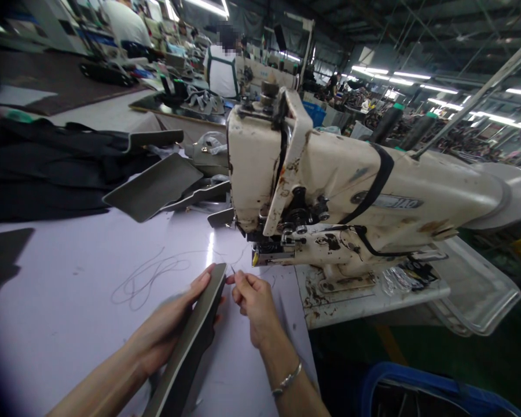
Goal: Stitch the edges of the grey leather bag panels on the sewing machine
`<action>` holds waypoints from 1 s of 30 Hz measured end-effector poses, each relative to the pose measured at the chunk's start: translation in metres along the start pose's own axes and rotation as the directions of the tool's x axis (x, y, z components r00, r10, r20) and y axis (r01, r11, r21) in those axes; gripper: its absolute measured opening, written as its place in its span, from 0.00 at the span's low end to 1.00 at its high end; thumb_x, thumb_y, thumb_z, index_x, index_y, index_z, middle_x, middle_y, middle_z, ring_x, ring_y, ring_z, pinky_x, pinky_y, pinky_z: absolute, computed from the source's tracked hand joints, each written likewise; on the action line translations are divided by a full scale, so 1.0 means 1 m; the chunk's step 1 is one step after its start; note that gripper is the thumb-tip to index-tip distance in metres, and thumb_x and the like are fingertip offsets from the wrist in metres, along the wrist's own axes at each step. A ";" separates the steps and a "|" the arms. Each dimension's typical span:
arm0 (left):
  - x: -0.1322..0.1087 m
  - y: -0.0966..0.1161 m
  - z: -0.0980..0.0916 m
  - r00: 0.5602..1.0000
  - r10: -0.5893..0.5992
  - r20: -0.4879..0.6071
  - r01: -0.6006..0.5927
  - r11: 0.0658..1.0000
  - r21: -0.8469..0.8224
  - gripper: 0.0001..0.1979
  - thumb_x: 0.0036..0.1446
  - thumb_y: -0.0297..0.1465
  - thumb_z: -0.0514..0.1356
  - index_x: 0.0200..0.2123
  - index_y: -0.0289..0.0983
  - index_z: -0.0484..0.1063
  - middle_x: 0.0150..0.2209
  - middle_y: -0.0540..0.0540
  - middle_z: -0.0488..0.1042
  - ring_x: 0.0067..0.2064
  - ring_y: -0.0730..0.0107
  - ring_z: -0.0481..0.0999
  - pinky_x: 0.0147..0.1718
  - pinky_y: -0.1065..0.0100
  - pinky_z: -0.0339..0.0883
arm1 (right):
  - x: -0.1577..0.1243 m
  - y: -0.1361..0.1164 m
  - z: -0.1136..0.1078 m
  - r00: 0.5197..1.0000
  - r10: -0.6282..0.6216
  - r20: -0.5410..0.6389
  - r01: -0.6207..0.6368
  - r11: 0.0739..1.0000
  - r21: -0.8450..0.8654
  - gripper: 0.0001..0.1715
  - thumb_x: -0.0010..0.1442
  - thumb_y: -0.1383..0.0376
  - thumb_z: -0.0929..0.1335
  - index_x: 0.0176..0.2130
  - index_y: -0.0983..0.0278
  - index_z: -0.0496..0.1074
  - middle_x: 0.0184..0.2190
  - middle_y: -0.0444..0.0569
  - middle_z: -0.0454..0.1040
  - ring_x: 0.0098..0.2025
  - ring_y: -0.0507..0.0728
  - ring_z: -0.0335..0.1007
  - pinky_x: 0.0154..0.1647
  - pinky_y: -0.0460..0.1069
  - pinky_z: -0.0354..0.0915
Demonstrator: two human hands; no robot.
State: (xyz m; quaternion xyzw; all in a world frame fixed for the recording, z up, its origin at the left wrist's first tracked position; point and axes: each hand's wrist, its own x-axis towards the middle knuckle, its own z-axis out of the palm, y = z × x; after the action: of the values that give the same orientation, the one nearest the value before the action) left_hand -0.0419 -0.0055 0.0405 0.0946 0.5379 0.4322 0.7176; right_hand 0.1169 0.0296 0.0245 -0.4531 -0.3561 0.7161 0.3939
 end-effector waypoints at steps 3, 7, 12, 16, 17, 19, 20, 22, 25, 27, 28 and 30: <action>-0.003 -0.001 -0.004 1.000 0.011 0.002 -0.011 1.000 -0.006 0.36 0.54 0.46 0.69 0.65 0.59 0.63 0.37 0.44 0.79 0.28 0.62 0.79 0.23 0.66 0.72 | 0.003 -0.004 0.008 0.999 -0.006 0.033 0.005 1.000 0.030 0.29 0.56 0.43 0.74 0.36 0.68 0.76 0.20 0.38 0.59 0.20 0.45 0.39 0.21 0.46 0.33; -0.007 0.001 -0.011 1.000 -0.021 -0.002 0.021 0.996 -0.087 0.36 0.55 0.44 0.69 0.66 0.52 0.64 0.36 0.43 0.80 0.27 0.63 0.79 0.24 0.64 0.74 | 0.001 -0.007 0.009 0.998 -0.066 -0.015 0.066 0.998 0.008 0.28 0.56 0.45 0.75 0.32 0.69 0.75 0.17 0.36 0.55 0.20 0.45 0.39 0.21 0.47 0.33; -0.015 0.013 -0.022 0.943 -0.224 0.247 0.294 0.907 -0.302 0.30 0.63 0.42 0.61 0.63 0.31 0.67 0.48 0.33 0.81 0.39 0.51 0.84 0.38 0.54 0.81 | -0.021 -0.001 0.001 0.998 -0.057 -0.041 0.059 0.996 0.070 0.30 0.59 0.42 0.73 0.40 0.68 0.76 0.22 0.39 0.61 0.20 0.45 0.39 0.22 0.46 0.33; -0.024 0.008 -0.028 0.945 0.019 0.325 0.136 0.884 -0.447 0.25 0.69 0.34 0.49 0.65 0.33 0.64 0.60 0.34 0.74 0.57 0.49 0.78 0.52 0.49 0.77 | -0.047 0.017 0.001 0.997 -0.041 -0.061 0.044 0.998 0.036 0.29 0.58 0.43 0.74 0.38 0.67 0.75 0.24 0.40 0.63 0.20 0.44 0.40 0.21 0.46 0.35; -0.025 0.005 -0.029 0.938 0.046 0.343 0.121 0.885 -0.449 0.25 0.69 0.34 0.49 0.65 0.33 0.64 0.62 0.35 0.73 0.59 0.50 0.76 0.55 0.49 0.75 | -0.053 0.021 0.002 0.997 -0.039 -0.067 0.042 0.999 0.034 0.28 0.58 0.44 0.75 0.37 0.67 0.74 0.24 0.40 0.64 0.20 0.44 0.40 0.21 0.46 0.35; -0.026 -0.001 -0.030 0.918 0.065 0.392 0.117 0.899 -0.422 0.24 0.70 0.34 0.48 0.64 0.35 0.65 0.63 0.37 0.72 0.60 0.53 0.75 0.57 0.49 0.74 | -0.063 0.028 0.005 0.997 -0.044 -0.069 0.047 0.998 0.041 0.26 0.60 0.47 0.75 0.36 0.67 0.74 0.24 0.41 0.65 0.20 0.44 0.40 0.21 0.46 0.36; -0.026 -0.003 -0.030 0.909 0.073 0.411 0.113 0.905 -0.410 0.23 0.70 0.34 0.48 0.64 0.35 0.66 0.63 0.39 0.72 0.60 0.54 0.75 0.57 0.51 0.74 | -0.067 0.031 0.006 0.996 -0.050 -0.067 0.054 0.997 0.049 0.24 0.61 0.48 0.74 0.36 0.67 0.74 0.24 0.41 0.66 0.20 0.44 0.40 0.21 0.46 0.36; -0.025 -0.004 -0.030 0.890 0.082 0.448 0.108 0.917 -0.383 0.22 0.70 0.33 0.48 0.63 0.36 0.67 0.63 0.41 0.72 0.61 0.57 0.75 0.58 0.53 0.72 | -0.073 0.032 0.006 0.996 -0.065 -0.062 0.069 0.995 0.072 0.21 0.62 0.51 0.74 0.37 0.67 0.74 0.25 0.42 0.68 0.20 0.44 0.40 0.21 0.46 0.36; -0.018 -0.003 -0.029 0.877 0.081 0.474 0.099 0.934 -0.343 0.22 0.71 0.35 0.48 0.64 0.39 0.68 0.63 0.41 0.72 0.61 0.57 0.74 0.59 0.53 0.71 | -0.078 0.031 0.004 0.996 -0.072 -0.061 0.078 0.991 0.106 0.18 0.64 0.53 0.73 0.38 0.68 0.75 0.25 0.44 0.71 0.19 0.44 0.39 0.21 0.47 0.35; -0.013 -0.003 -0.028 0.883 0.086 0.461 0.089 0.935 -0.345 0.22 0.71 0.35 0.48 0.64 0.39 0.68 0.63 0.42 0.73 0.61 0.57 0.75 0.59 0.53 0.71 | -0.079 0.029 0.002 0.996 -0.061 -0.072 0.069 0.990 0.125 0.17 0.63 0.55 0.73 0.38 0.68 0.76 0.26 0.45 0.74 0.18 0.44 0.39 0.20 0.47 0.36; -0.012 -0.003 -0.026 0.890 0.089 0.448 0.084 0.932 -0.352 0.22 0.71 0.35 0.48 0.63 0.39 0.69 0.62 0.42 0.73 0.60 0.58 0.75 0.59 0.53 0.71 | -0.080 0.028 0.002 0.995 -0.053 -0.080 0.064 0.989 0.134 0.16 0.62 0.55 0.73 0.39 0.67 0.76 0.26 0.46 0.75 0.18 0.44 0.39 0.20 0.46 0.36; -0.011 -0.003 -0.021 0.903 0.083 0.421 0.082 0.929 -0.360 0.22 0.71 0.36 0.48 0.61 0.38 0.71 0.61 0.42 0.74 0.59 0.58 0.77 0.58 0.53 0.72 | -0.080 0.026 0.001 0.995 -0.043 -0.091 0.056 0.988 0.147 0.15 0.61 0.57 0.74 0.39 0.67 0.77 0.27 0.47 0.77 0.18 0.44 0.39 0.20 0.46 0.36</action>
State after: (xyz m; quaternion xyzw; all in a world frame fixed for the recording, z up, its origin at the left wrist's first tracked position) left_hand -0.0586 -0.0226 0.0377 0.0511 0.2758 0.4943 0.8228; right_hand 0.1322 -0.0530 0.0314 -0.4443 -0.2951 0.7101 0.4597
